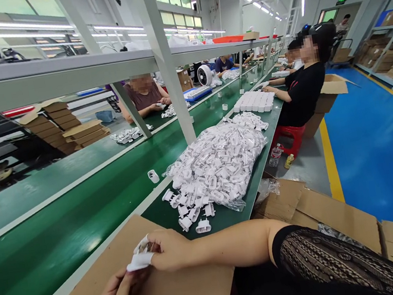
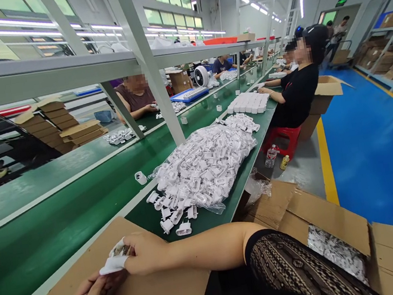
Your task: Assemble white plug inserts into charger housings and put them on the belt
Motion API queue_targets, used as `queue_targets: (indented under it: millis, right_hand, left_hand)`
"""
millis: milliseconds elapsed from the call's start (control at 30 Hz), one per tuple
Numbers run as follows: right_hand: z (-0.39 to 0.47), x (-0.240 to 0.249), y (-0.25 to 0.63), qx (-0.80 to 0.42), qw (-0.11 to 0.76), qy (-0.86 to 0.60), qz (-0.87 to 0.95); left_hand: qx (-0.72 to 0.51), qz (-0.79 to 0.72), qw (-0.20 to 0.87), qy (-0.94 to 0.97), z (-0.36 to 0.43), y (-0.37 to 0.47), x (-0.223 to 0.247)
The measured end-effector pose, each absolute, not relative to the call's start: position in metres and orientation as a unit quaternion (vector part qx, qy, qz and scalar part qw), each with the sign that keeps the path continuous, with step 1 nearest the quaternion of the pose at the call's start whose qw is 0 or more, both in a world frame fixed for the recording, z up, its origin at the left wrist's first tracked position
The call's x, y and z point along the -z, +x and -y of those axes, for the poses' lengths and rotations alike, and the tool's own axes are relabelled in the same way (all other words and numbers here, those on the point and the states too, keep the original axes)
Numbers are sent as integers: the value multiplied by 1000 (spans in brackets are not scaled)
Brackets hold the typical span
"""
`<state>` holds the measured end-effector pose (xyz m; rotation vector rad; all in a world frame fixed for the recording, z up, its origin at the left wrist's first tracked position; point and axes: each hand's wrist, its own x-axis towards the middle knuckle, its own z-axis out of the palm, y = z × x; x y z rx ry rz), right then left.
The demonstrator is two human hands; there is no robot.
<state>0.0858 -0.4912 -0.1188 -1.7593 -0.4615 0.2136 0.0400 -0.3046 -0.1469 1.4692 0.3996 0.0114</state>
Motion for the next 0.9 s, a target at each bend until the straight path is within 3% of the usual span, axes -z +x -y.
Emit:
queue_targets:
  millis: [333,500,633,733,900]
  right_hand:
    - [476,128,91,-254,795,-538,119]
    - [477,126,97,-223,780,-578,92]
    - [482,125,98,-144,756,-633,88]
    - [492,115,97,-84,662,-722,185]
    - [508,107,87,-42,332,-850,407]
  left_hand:
    - [13,-173,781,600,306,41,121]
    - [11,-148,768,623,312,41,120]
    - [-85,-184,756,622,331,40,121]
    - [-132,-241,740,614,340,49,113]
    - [-127,-294,647,692,337,81,81]
